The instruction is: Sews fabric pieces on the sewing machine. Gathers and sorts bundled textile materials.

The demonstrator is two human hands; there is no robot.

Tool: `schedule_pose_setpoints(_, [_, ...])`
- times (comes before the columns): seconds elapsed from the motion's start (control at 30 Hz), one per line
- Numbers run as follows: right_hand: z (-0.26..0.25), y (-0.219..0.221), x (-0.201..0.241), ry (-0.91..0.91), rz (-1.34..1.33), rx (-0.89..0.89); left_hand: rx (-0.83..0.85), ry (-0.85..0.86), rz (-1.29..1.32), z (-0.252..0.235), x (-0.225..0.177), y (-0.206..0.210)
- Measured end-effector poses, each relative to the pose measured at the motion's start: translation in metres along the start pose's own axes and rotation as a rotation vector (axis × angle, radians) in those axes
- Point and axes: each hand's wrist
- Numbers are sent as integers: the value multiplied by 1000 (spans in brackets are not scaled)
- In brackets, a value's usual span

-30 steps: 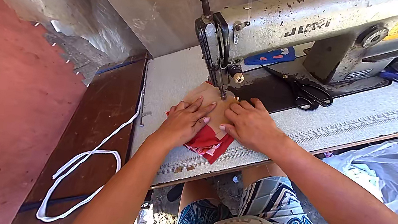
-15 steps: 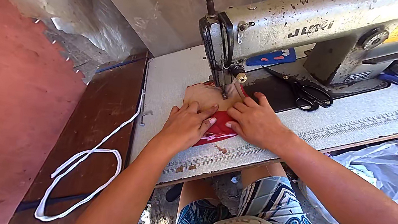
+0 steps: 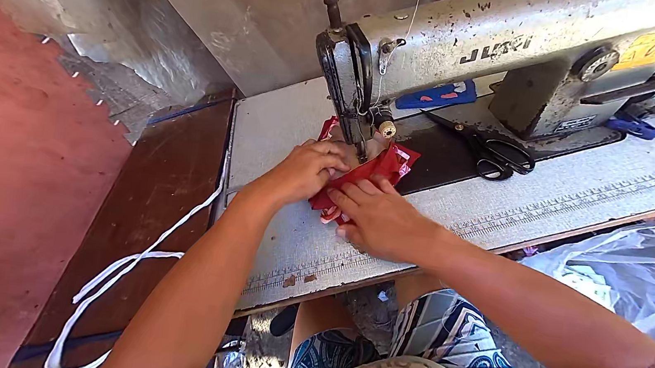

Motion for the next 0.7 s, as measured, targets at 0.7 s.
schedule_pose_setpoints(0.7, [-10, 2, 16, 79, 34, 75, 76, -20, -49, -3, 4, -7])
Point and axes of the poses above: each hand's wrist, its own z-axis away from the middle knuckle, its own y-axis out of the palm, x = y × z, and after that the axes turned 5 degrees about -z, right-handed
